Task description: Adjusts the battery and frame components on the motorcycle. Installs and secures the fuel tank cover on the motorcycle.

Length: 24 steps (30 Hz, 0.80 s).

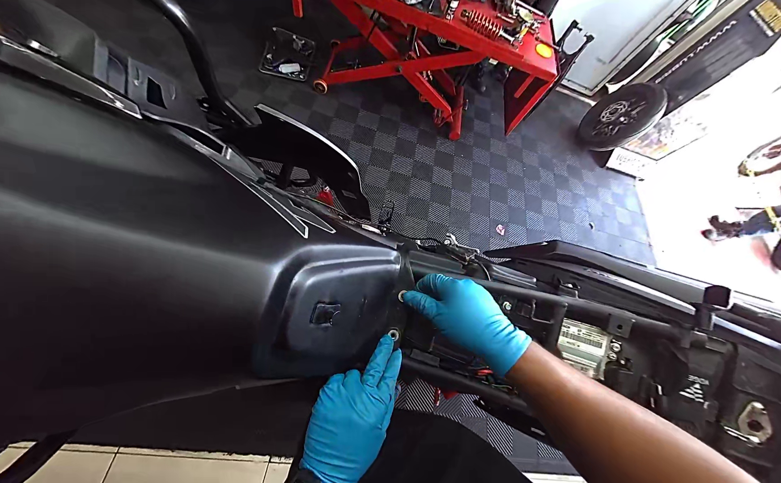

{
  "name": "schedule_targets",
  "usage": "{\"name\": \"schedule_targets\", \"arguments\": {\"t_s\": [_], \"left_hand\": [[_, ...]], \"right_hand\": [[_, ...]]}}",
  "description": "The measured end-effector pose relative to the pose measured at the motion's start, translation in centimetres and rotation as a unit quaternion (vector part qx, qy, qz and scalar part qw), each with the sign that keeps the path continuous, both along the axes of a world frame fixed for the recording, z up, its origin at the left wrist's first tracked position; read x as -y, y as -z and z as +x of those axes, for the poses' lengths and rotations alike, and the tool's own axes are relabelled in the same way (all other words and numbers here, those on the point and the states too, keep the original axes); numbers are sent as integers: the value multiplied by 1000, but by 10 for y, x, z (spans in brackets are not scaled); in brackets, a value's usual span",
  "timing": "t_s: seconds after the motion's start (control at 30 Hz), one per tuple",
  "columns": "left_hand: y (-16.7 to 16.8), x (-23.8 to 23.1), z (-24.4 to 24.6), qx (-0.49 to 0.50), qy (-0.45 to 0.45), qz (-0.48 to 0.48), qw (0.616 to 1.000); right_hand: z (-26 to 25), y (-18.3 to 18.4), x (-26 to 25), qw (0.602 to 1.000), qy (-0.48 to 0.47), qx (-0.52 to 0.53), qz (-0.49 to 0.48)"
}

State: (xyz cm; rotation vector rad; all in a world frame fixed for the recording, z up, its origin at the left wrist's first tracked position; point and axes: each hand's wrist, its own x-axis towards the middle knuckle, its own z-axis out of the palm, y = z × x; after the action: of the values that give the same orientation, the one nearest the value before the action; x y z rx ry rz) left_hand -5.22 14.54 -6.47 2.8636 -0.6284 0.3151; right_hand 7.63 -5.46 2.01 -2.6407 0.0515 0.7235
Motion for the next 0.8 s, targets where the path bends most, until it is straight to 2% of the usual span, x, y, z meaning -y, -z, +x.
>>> {"name": "schedule_targets", "arguments": {"t_s": [0.13, 0.27, 0.43, 0.5, 0.57, 0.63, 0.7, 0.8], "left_hand": [[2, -2, 0, 3, 4, -1, 1000], [4, -2, 1, 11, 2, -8, 1000], [2, 0, 1, 8, -2, -18, 1000], [4, -1, 0, 3, 1, -20, 1000], [5, -1, 0, 3, 1, -22, 1000], [6, -1, 0, 2, 2, -22, 1000], [6, -2, 0, 5, 5, -23, 1000], [6, 0, -2, 22, -2, -42, 999]], "right_hand": [[6, 5, 1, 998, 22, -33, 42], [5, 9, 0, 999, 18, -14, 36], [16, -3, 7, 980, 48, -125, 150], [12, -3, 14, 974, 64, -125, 176], [0, -1, 20, 984, 72, -60, 153], [-21, 1, 16, 981, 59, 108, 148], [-38, 4, 1, 930, 5, 294, 221], [-42, 9, -31, 863, -108, 392, 299]]}}
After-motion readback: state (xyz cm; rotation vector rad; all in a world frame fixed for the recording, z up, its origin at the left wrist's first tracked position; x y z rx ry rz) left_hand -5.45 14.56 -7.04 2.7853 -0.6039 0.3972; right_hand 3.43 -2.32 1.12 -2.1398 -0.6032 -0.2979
